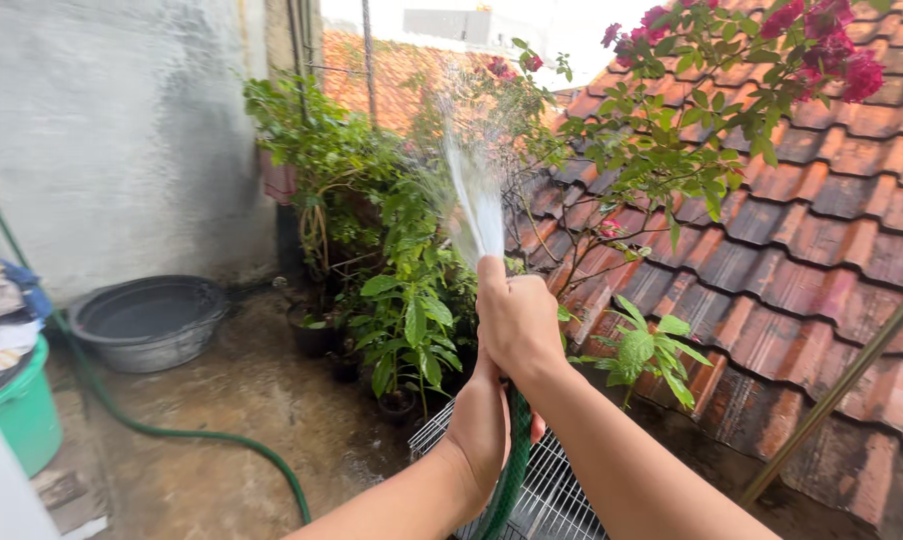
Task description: The person carries a patterned cushion and a bunch of artificial flowers across the balcony, then turns on a wall-mounted tap and uses a green hose to spray water over potted plants along the wall and to rinse a wire rack on the floor.
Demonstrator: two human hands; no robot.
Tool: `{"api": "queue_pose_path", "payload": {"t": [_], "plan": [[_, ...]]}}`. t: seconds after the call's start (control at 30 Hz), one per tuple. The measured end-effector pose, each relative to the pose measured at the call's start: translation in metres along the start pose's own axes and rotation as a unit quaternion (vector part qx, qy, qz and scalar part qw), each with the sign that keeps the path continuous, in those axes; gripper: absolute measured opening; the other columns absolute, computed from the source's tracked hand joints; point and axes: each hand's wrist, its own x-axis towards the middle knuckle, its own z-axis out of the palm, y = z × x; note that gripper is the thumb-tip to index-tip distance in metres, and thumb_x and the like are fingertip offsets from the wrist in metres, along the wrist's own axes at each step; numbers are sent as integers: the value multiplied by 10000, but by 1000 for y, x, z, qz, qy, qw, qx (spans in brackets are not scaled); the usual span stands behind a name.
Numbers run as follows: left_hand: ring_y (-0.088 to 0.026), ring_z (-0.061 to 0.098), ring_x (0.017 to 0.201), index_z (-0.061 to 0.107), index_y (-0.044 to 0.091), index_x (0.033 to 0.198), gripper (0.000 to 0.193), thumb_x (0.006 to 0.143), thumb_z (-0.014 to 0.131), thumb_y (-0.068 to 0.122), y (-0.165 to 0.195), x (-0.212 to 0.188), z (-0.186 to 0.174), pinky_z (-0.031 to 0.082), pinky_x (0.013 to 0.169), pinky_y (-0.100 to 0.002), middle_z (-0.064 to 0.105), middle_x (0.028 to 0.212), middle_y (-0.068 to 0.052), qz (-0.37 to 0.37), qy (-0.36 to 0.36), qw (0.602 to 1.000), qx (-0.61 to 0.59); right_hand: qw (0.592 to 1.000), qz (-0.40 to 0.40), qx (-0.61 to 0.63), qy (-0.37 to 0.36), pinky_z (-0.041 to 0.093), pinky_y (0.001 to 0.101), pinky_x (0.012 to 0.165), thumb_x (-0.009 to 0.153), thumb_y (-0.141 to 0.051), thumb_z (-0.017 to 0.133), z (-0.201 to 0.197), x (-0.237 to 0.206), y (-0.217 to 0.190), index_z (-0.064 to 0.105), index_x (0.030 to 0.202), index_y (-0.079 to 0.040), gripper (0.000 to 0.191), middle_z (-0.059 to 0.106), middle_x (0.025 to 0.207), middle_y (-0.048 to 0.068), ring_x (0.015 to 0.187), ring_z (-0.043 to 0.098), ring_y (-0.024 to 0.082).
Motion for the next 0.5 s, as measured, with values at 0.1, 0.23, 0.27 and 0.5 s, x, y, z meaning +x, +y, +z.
{"api": "queue_pose_path", "payload": {"t": [0.1, 0.23, 0.27, 0.5], "plan": [[-150, 483, 464, 581, 75, 884, 660, 1021, 290, 651, -11, -15, 1, 408, 441, -294, 519, 610, -37, -1, 23, 1000, -12, 1000, 0, -4, -24, 542, 434, 755, 859, -503, 453, -4, -18, 3, 678, 686, 75, 644, 701, 679, 220, 692, 708, 343], [-133, 486, 439, 549, 58, 853, 690, 1046, 299, 672, -22, -27, 3, 419, 414, -282, 490, 584, -25, -2, 3, 1000, -25, 1000, 1, 18, -12, 537, 432, 768, 872, -526, 439, -15, -36, 5, 680, 685, 78, 677, 709, 686, 230, 703, 713, 341], [-137, 483, 434, 553, 68, 856, 678, 1040, 296, 669, -23, -28, 5, 419, 412, -281, 489, 574, -31, -6, 3, 1000, -10, 1000, 7, 18, 3, 533, 440, 770, 880, -536, 433, -19, -38, 5, 682, 685, 79, 692, 707, 691, 229, 708, 710, 344], [-122, 471, 440, 545, 119, 902, 608, 1045, 282, 648, -7, -21, 32, 410, 409, -265, 484, 586, -6, -2, -31, 999, 41, 996, 2, 40, 74, 525, 454, 775, 894, -548, 410, -50, -33, -6, 701, 683, 62, 708, 714, 700, 230, 733, 718, 344]]}}
